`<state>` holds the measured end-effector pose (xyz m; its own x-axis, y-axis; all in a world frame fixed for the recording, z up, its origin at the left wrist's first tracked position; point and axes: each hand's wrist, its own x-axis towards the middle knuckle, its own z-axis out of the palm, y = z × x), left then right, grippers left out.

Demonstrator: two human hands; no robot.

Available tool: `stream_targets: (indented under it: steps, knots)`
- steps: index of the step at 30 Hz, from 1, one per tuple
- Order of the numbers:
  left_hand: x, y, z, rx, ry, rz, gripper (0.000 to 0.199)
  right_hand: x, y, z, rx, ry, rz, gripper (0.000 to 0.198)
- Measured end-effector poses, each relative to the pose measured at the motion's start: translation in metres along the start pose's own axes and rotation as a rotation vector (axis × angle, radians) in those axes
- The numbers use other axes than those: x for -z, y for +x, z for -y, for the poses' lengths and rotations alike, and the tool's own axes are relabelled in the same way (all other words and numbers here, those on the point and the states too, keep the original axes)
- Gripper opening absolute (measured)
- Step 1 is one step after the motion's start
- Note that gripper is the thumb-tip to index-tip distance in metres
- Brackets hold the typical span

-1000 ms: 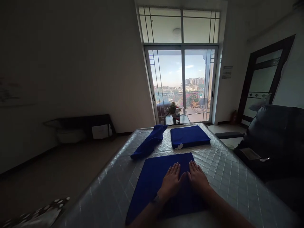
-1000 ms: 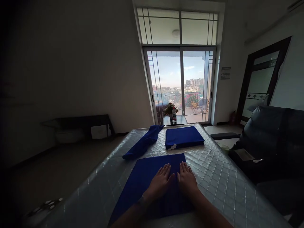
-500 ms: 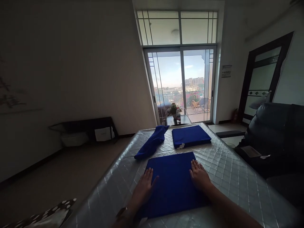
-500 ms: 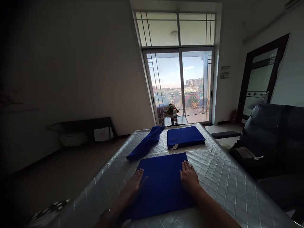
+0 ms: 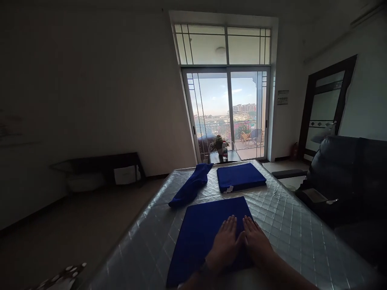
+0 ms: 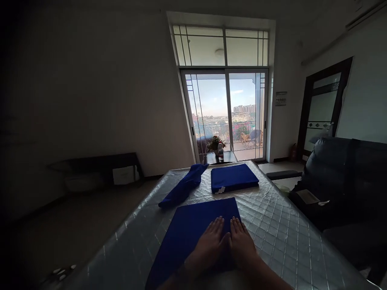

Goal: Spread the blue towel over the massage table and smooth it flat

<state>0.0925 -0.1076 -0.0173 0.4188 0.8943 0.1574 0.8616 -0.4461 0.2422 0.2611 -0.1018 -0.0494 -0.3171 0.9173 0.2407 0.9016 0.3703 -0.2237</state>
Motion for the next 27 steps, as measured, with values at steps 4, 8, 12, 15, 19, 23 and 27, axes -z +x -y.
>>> stream_targets:
  steps: [4,8,12,15,19,23,27]
  knots:
    - [-0.014,0.010,-0.023,-0.072,-0.032,-0.044,0.063,-0.002,0.002,-0.002,-0.010,-0.037,0.016,0.058]
    - [-0.009,-0.005,0.010,0.017,0.025,-0.033,0.067,0.006,0.002,0.003,-0.062,0.005,0.066,0.060]
    - [0.009,-0.047,0.071,0.199,0.069,-0.023,0.070,0.014,0.001,0.008,-0.097,0.012,0.093,0.061]
    - [0.019,-0.088,0.111,0.361,0.081,-0.051,0.072,0.015,0.002,0.009,-0.102,0.008,0.108,0.061]
    - [0.025,-0.128,0.131,0.427,0.107,-0.080,0.064,0.014,0.003,0.008,-0.084,0.017,0.085,0.061]
    - [0.032,-0.136,0.123,0.481,0.149,-0.070,0.067,0.018,-0.002,0.008,-0.094,0.007,0.090,0.061]
    - [0.037,-0.123,0.104,0.471,0.157,0.030,0.072,0.024,-0.020,0.006,-0.053,-0.008,0.077,0.060]
